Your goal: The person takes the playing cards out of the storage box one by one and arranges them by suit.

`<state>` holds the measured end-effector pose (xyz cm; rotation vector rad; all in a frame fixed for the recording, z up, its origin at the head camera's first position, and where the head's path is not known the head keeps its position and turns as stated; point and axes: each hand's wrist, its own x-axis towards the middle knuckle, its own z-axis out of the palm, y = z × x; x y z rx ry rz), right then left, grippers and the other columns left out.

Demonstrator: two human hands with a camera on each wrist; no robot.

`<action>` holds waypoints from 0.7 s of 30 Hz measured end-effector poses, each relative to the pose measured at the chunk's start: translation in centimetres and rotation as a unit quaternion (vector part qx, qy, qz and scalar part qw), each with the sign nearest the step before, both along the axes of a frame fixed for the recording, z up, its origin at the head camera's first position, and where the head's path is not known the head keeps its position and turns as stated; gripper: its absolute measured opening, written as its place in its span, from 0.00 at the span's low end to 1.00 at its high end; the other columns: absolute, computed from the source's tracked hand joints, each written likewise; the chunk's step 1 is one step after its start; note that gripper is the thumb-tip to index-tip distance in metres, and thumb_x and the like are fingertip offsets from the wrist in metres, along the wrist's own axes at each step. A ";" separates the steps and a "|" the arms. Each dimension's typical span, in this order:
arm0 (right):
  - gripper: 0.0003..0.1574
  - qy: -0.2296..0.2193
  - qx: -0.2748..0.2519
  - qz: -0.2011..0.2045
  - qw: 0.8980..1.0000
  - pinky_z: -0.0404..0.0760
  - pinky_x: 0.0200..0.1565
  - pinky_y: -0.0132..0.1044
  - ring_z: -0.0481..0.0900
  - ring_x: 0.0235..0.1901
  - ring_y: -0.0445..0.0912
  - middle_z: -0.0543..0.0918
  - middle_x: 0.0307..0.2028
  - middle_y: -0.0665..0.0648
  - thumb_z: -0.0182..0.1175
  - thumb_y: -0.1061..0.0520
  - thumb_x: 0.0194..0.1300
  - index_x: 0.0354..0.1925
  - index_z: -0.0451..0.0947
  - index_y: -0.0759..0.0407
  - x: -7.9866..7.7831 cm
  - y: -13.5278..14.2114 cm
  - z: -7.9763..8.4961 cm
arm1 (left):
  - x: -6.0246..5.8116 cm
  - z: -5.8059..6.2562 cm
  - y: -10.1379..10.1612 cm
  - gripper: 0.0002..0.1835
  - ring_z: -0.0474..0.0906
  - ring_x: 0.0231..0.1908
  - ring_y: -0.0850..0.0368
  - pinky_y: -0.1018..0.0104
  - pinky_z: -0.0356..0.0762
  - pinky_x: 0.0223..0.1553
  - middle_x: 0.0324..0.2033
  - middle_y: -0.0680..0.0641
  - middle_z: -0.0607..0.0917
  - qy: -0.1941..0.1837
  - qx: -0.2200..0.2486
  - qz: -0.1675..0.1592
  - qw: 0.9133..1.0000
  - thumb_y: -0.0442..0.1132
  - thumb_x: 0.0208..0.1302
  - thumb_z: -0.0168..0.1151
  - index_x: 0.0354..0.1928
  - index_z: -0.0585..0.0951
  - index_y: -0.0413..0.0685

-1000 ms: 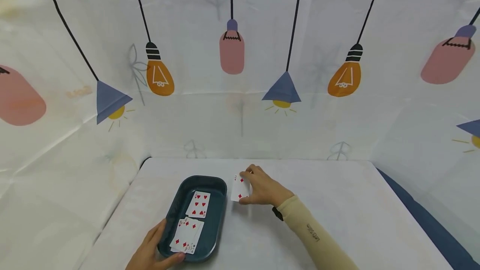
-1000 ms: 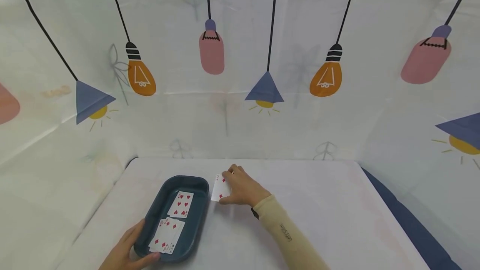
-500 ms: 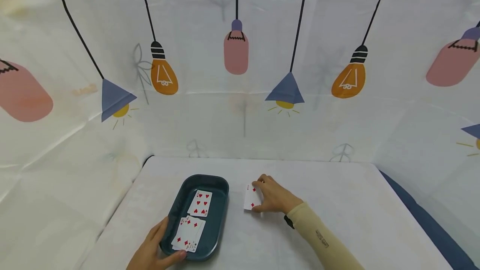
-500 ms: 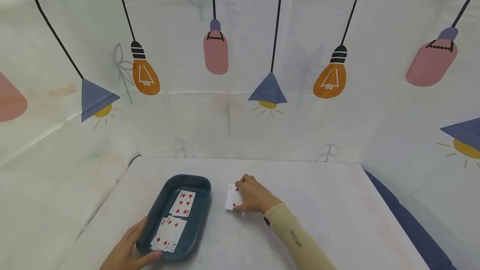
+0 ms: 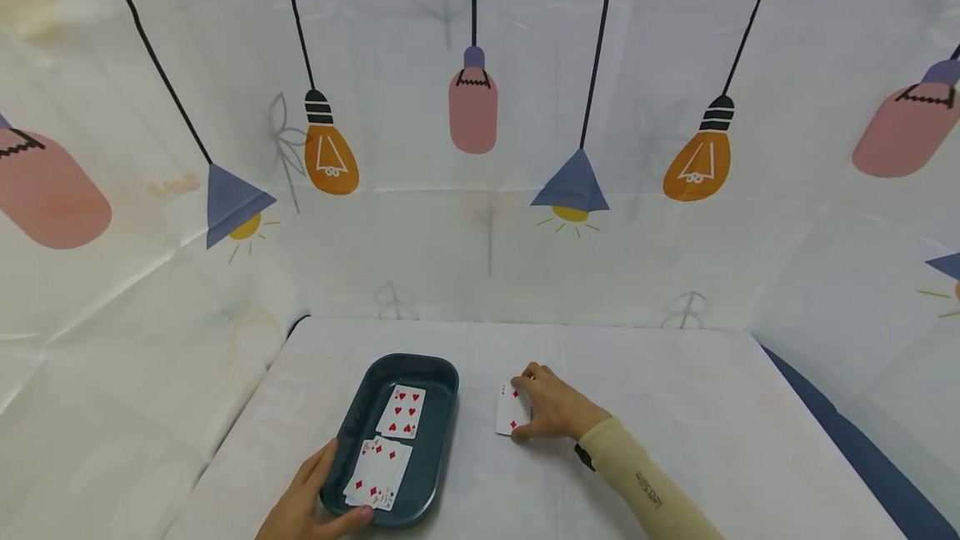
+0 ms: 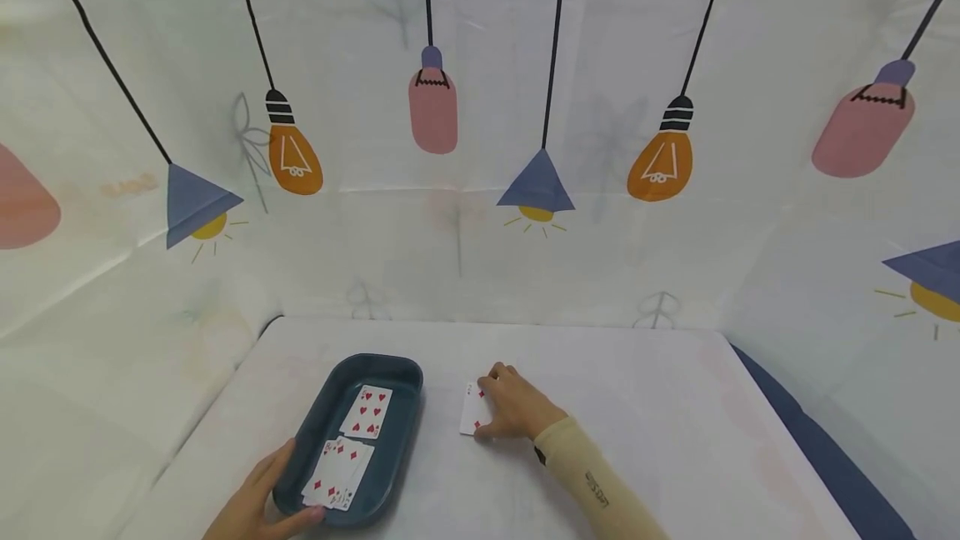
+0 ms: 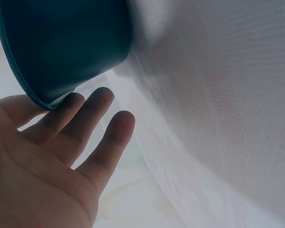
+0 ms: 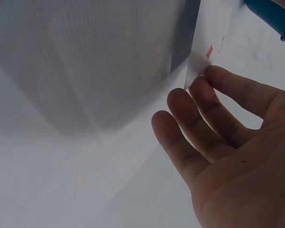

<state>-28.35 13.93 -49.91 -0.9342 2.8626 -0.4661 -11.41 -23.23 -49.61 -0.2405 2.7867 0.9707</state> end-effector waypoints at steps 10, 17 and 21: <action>0.49 -0.026 -0.002 -0.012 1.000 0.80 0.55 0.46 0.72 0.55 0.49 0.73 0.53 0.54 0.80 0.40 0.47 0.63 0.77 0.59 -0.1 0.5 -0.5 | 0.0 0.1 -0.2 0.66 0.70 0.59 0.33 0.30 0.72 0.57 0.71 0.28 0.60 -0.008 0.008 -0.006 1.000 0.68 0.49 0.74 0.79 0.53 0.36; 0.49 -0.035 0.005 -0.010 0.999 0.80 0.55 0.47 0.72 0.54 0.50 0.74 0.53 0.54 0.80 0.40 0.46 0.62 0.78 0.59 -0.3 0.4 -0.2 | 0.0 0.1 0.0 0.67 0.70 0.59 0.32 0.30 0.73 0.56 0.71 0.29 0.60 -0.010 0.009 0.001 1.000 0.68 0.48 0.75 0.79 0.52 0.36; 0.49 -0.035 0.012 -0.007 0.999 0.79 0.55 0.47 0.72 0.54 0.50 0.74 0.52 0.54 0.80 0.39 0.46 0.62 0.78 0.59 -0.4 0.4 -0.2 | -0.1 0.0 -0.1 0.67 0.70 0.59 0.32 0.30 0.73 0.56 0.72 0.29 0.60 -0.012 0.008 0.003 1.000 0.68 0.48 0.74 0.79 0.52 0.37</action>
